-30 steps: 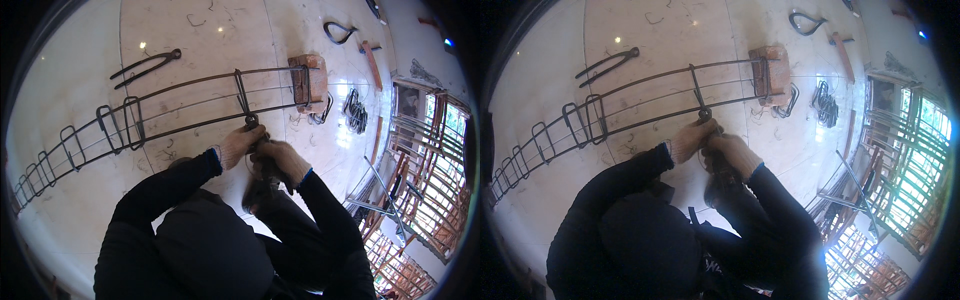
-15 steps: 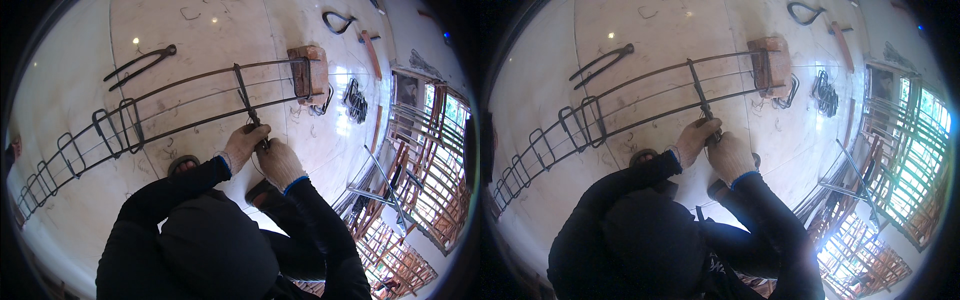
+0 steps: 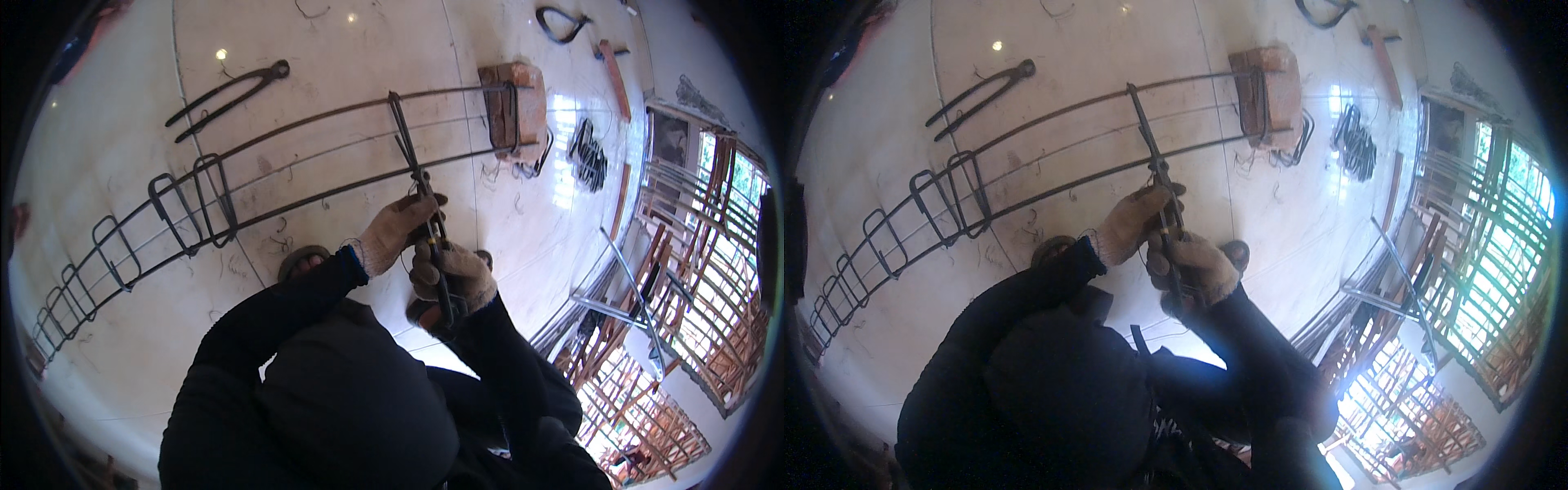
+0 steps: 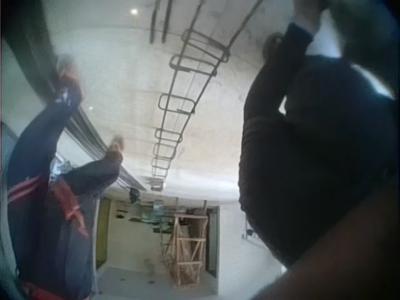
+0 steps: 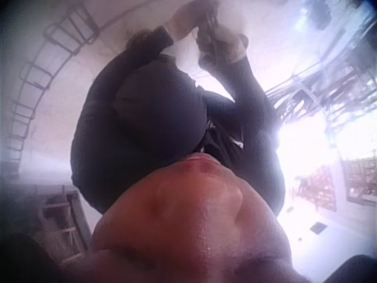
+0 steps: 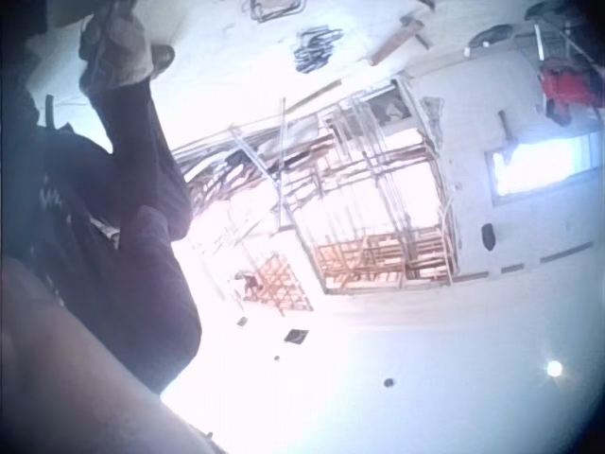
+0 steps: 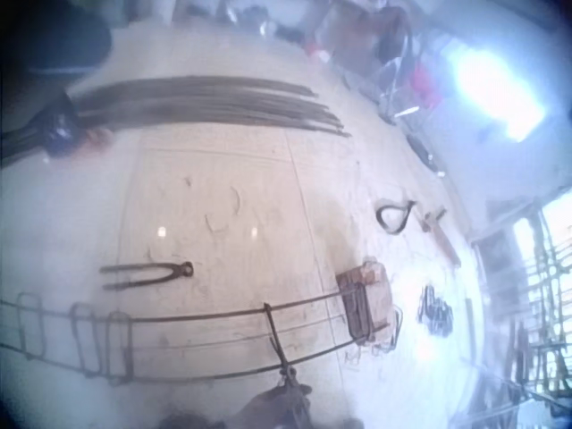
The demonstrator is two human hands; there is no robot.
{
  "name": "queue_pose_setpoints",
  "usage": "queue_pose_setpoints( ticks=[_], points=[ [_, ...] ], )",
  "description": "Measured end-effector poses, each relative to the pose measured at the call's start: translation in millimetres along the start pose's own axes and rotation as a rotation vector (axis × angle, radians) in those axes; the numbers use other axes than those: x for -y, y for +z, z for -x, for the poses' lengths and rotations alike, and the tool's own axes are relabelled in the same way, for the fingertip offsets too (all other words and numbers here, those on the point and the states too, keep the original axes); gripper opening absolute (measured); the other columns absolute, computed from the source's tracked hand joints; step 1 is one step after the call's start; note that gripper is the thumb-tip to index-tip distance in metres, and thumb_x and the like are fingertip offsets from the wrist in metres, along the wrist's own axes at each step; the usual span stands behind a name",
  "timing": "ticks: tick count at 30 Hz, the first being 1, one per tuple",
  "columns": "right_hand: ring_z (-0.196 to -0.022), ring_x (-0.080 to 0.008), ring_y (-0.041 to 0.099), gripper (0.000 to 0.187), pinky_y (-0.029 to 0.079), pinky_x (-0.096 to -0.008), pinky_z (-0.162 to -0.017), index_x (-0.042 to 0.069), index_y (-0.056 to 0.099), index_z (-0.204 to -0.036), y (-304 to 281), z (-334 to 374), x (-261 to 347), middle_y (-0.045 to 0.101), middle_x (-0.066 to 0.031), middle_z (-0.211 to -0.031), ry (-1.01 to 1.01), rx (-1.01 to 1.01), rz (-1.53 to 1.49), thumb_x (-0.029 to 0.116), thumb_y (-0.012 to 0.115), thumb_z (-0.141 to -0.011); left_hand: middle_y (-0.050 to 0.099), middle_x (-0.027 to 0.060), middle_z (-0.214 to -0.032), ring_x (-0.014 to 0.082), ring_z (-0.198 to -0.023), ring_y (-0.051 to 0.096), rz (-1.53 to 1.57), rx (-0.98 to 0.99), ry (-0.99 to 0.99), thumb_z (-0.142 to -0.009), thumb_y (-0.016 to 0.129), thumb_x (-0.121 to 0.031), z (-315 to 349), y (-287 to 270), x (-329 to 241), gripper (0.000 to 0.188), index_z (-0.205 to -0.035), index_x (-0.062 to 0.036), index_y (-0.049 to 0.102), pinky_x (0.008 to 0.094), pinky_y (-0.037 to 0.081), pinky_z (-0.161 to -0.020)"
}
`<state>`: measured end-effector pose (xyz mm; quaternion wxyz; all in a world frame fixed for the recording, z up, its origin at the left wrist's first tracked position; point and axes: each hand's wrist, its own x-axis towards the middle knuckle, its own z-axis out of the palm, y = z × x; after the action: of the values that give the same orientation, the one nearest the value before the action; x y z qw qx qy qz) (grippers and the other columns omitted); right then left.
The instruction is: The person assembles a metal rack by placing U-shaped metal pieces onto a ladder-like frame and securing them with wire ties. They use pliers to twist and tighten the wire ties at each joint.
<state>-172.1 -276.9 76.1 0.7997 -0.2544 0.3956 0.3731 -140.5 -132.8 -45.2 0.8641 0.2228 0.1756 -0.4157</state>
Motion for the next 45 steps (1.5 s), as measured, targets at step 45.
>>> queue_pose_setpoints(
  ticks=[45],
  points=[
    [-0.071, -0.0110, 0.047, 0.026, 0.041, -0.0325, -0.063, 0.006, 0.053, -0.127, -3.8, -0.9, 52.8, 0.048, 0.0022, -0.089, 0.296, 0.101, -0.122, 0.011, 0.054, -0.102, 0.079, 0.0191, -0.113, 0.0330, -0.100, 0.077, -1.547, -0.390, 0.258, -0.107, 0.058, -0.058, 31.6, 18.0, -139.1, 0.062, -0.120, 0.0007, 0.076, 0.0470, 0.059, -0.091]
  ],
)
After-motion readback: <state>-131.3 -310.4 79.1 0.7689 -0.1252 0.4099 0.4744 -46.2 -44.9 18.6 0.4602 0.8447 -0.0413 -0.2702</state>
